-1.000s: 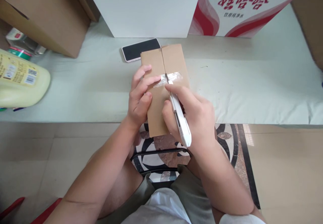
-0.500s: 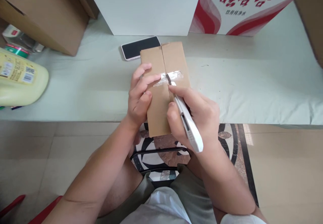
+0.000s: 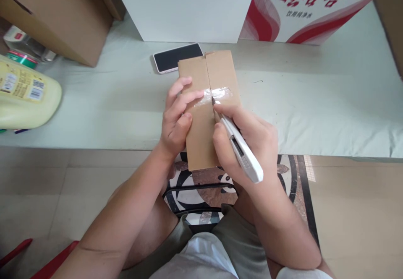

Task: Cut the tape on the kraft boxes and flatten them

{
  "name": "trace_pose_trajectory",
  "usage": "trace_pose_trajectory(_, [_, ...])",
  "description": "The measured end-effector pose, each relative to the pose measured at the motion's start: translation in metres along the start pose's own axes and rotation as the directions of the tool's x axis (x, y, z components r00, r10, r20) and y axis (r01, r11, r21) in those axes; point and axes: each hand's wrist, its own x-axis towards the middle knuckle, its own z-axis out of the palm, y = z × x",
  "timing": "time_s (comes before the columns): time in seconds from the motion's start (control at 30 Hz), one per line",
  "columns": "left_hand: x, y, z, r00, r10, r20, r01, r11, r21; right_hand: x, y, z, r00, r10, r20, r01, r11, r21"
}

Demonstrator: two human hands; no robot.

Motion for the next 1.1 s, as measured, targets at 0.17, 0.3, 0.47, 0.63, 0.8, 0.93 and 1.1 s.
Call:
trace_pose_trajectory(0.17, [0.000, 0.000, 0.000, 1.000, -0.001, 0.001, 0.001, 1.000, -0.022, -0.003, 0.000, 0.000, 0.999, 0.007, -0.052, -0.007, 1.000, 0.005])
trace_pose_trajectory(0.3, [0.000, 0.000, 0.000, 1.000, -0.008, 0.002, 0.008, 1.000, -0.020, -0.005, 0.000, 0.000, 0.992, 0.006, -0.126, -0.004, 1.000, 0.014])
trace_pose_trajectory(0.47, [0.001, 0.001, 0.001, 1.000, -0.020, -0.006, 0.020, 1.000, -0.004, -0.009, -0.001, 0.001, 0.986, 0.019, -0.164, -0.013, 0.999, 0.039])
trace_pose_trajectory(0.63, [0.001, -0.001, 0.001, 1.000, -0.013, -0.009, 0.013, 1.000, -0.001, -0.020, 0.007, 0.006, 0.961, 0.023, -0.276, -0.009, 0.999, 0.052])
trace_pose_trajectory(0.8, [0.000, -0.003, 0.001, 1.000, 0.001, -0.018, -0.002, 1.000, -0.012, -0.026, 0.017, 0.010, 0.931, 0.039, -0.364, 0.017, 0.989, 0.148])
trace_pose_trajectory(0.93, [-0.001, -0.003, 0.002, 1.000, -0.001, -0.030, 0.000, 1.000, -0.029, -0.016, 0.014, 0.014, 0.874, 0.031, -0.485, 0.036, 0.991, 0.127])
trace_pose_trajectory(1.1, [-0.002, -0.003, 0.003, 0.999, -0.017, -0.037, 0.016, 1.000, -0.024, -0.006, 0.002, 0.017, 0.825, 0.055, -0.562, 0.088, 0.970, 0.224])
